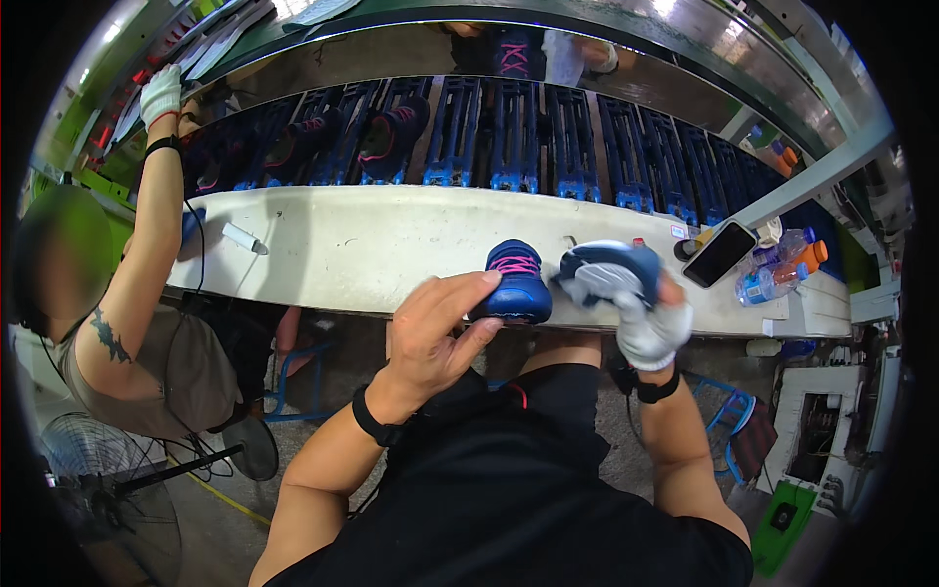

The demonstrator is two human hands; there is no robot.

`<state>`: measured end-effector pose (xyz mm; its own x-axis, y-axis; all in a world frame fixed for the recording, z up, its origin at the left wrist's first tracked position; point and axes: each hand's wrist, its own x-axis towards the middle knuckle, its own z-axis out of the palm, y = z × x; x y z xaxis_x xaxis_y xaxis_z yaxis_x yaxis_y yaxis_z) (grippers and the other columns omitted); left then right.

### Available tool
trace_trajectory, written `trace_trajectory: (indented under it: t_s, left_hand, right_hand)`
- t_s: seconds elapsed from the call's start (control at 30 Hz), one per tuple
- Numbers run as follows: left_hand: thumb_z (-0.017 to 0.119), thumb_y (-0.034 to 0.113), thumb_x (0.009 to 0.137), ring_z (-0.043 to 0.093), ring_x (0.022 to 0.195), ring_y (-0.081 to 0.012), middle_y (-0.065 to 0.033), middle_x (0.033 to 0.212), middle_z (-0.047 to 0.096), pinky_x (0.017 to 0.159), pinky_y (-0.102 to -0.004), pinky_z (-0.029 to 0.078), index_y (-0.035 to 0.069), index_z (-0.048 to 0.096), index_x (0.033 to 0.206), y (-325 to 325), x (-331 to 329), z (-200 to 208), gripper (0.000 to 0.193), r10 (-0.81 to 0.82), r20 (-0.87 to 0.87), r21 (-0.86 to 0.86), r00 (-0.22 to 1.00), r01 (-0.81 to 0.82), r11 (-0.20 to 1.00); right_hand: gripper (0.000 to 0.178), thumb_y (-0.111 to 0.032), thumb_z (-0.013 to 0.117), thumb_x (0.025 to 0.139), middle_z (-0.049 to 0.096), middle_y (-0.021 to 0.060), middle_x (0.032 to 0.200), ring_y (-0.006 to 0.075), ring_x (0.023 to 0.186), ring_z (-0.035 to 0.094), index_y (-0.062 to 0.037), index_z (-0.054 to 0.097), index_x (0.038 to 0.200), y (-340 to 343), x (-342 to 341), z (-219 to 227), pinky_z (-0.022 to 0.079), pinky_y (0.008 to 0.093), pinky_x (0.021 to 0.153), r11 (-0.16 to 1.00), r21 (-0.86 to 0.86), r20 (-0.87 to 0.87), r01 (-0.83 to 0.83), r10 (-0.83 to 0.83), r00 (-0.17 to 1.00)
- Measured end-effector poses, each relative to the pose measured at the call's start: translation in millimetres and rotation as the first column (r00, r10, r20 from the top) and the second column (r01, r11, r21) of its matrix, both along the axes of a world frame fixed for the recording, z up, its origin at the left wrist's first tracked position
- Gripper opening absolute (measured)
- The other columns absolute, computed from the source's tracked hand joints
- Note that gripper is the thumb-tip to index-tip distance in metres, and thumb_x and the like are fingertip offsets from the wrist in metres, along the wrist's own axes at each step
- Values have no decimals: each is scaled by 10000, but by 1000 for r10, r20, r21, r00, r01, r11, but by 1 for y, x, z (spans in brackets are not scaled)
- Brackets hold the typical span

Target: The recorder is on an assembly line in a shoe factory, repeatedly taking shoe components, fitting them together, and placing them back on the conveyor belt.

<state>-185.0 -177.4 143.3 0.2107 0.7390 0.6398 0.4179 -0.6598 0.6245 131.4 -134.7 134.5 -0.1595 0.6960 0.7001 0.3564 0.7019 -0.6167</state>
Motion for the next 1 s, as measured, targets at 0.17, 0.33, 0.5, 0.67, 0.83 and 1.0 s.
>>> trace_trajectory:
  t_s: [0.17, 0.33, 0.5, 0.67, 0.83, 1.0]
  left_hand:
    - [765, -47, 1025, 825, 873, -240, -372, 1384, 698, 677, -289, 686, -16, 542, 1104, -14, 18, -8, 239, 7, 428, -265, 904, 118, 957]
    - [769, 78, 1057, 841, 963, -290, -389, 1404, 694, 746, -335, 697, -50, 650, 1079, -16, 14, 14, 176, -25, 227, -222, 973, 77, 972]
    - [922, 274, 954, 834, 885, -281, -324, 1420, 730, 748, -331, 655, -25, 747, 997, -15, 21, 24, 349, -51, 152, -82, 987, 64, 995]
    - [903, 331, 972, 832, 895, -287, -298, 1329, 787, 791, -320, 641, 23, 683, 981, -19, 21, 23, 379, 13, 84, -122, 996, -3, 993]
    - [910, 298, 975, 825, 852, -262, -298, 1292, 798, 777, -309, 642, 25, 652, 963, -18, 20, 18, 376, 9, 73, -82, 997, -3, 997]
    - [944, 225, 933, 833, 869, -253, -296, 1279, 803, 749, -312, 645, 19, 637, 936, -21, 22, 13, 370, 5, 184, -137, 983, 20, 990]
  right_hand:
    - [479, -289, 829, 1054, 799, 263, 1116, 370, 971, 812, 103, 675, 1282, -28, -4, -21, 683, 467, 883, 954, -255, -620, -160, -34, 784]
    - [532, -523, 825, 1010, 779, 323, 1222, 385, 988, 822, -85, 661, 1263, -58, -21, -18, 698, 493, 848, 936, -247, -576, -250, 66, 815]
    - [416, -381, 873, 1014, 657, 350, 1520, 213, 914, 792, -23, 708, 1149, -50, -58, -19, 626, 343, 840, 920, -213, -398, -329, 225, 889]
    - [405, -339, 915, 971, 640, 367, 1530, 288, 974, 828, -64, 651, 1110, -41, -64, -22, 659, 392, 837, 958, -140, -273, -250, 206, 940]
    - [420, -349, 888, 1004, 666, 381, 1478, 328, 1145, 785, -41, 637, 1141, -47, -60, -23, 630, 400, 951, 950, -171, -239, -259, 215, 947]
    - [391, -237, 950, 929, 715, 335, 1440, 392, 1145, 820, -63, 620, 1046, -46, -64, -19, 667, 429, 882, 952, -191, -265, -240, 186, 946]
